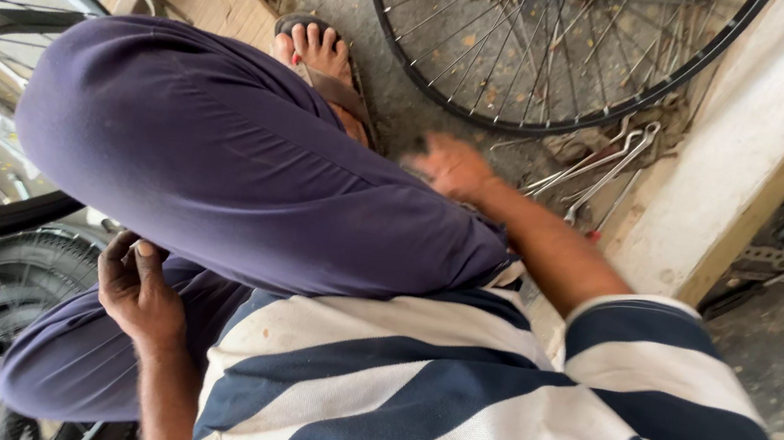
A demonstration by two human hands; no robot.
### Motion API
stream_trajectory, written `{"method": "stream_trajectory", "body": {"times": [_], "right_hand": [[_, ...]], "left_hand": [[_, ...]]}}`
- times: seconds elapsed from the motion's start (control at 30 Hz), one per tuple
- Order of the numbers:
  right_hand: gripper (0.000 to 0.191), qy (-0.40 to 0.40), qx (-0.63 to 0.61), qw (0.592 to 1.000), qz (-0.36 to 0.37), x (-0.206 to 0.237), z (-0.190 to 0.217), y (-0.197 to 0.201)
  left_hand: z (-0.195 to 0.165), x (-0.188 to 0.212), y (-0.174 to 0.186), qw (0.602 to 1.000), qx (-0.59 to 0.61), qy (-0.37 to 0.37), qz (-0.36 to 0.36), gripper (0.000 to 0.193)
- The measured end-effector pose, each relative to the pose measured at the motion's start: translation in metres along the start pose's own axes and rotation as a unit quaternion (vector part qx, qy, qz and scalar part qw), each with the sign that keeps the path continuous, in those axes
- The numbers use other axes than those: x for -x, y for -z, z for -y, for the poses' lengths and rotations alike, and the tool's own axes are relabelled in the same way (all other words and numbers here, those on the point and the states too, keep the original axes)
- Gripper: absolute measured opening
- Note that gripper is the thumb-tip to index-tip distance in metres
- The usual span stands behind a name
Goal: The person sits on the floor in front of a bicycle wheel held in a truing stand and works around the rim tightening spokes with a small spoke wrench, occasionally using pliers and a spanner on the hub, and rotating the wheel to continue working on other spokes.
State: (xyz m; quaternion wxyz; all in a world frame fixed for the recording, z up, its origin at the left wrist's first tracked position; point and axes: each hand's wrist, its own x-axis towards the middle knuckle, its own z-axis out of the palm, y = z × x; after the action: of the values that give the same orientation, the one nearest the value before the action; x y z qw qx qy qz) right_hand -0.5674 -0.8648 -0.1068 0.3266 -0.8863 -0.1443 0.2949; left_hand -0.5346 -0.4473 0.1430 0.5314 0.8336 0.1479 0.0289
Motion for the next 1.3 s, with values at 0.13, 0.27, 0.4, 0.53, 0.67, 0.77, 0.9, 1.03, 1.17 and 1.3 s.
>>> {"method": "stream_trajectory", "body": {"times": [0.13, 0.27, 0.4, 0.53, 0.67, 0.77, 0.9, 1.03, 1.17, 1.3], "right_hand": [[0.052, 0.067, -0.025, 0.997, 0.003, -0.012, -0.015, -0.041], [0.056, -0.047, -0.068, 0.997, -0.001, 0.011, -0.033, -0.058], [0.030, -0.001, 0.012, 1.000, -0.006, 0.069, -0.051, -0.038], [0.024, -0.004, 0.087, 0.996, -0.031, 0.103, -0.048, -0.014], [0.023, -0.136, 0.051, 0.989, 0.014, 0.109, -0.026, 0.007], [0.028, -0.106, 0.103, 0.989, 0.004, 0.114, -0.004, 0.017], [0.043, -0.208, 0.058, 0.976, -0.027, 0.120, 0.025, 0.006], [0.048, -0.303, 0.028, 0.952, -0.037, 0.110, 0.037, -0.016], [0.057, -0.383, -0.056, 0.918, -0.086, 0.096, 0.034, -0.025], [0.059, -0.424, -0.069, 0.891, -0.148, 0.094, 0.037, -0.028]], "left_hand": [[-0.015, -0.007, -0.016, 0.996, -0.063, -0.020, 0.056, 0.028], [-0.028, -0.010, -0.017, 0.995, -0.058, -0.029, 0.078, 0.026], [-0.030, -0.012, -0.015, 0.994, 0.003, -0.034, 0.101, 0.025], [-0.021, -0.014, -0.013, 0.989, -0.068, -0.065, 0.116, 0.024], [-0.013, -0.014, -0.005, 0.987, -0.035, -0.056, 0.147, 0.025], [-0.012, -0.013, 0.002, 0.986, -0.042, -0.069, 0.149, 0.025], [-0.012, -0.011, 0.006, 0.990, -0.011, -0.019, 0.140, 0.027], [-0.010, -0.011, 0.009, 0.989, -0.031, -0.023, 0.145, 0.025], [-0.007, -0.011, 0.014, 0.987, -0.063, -0.036, 0.145, 0.025], [-0.006, -0.008, 0.018, 0.990, -0.018, -0.022, 0.142, 0.026]]}}
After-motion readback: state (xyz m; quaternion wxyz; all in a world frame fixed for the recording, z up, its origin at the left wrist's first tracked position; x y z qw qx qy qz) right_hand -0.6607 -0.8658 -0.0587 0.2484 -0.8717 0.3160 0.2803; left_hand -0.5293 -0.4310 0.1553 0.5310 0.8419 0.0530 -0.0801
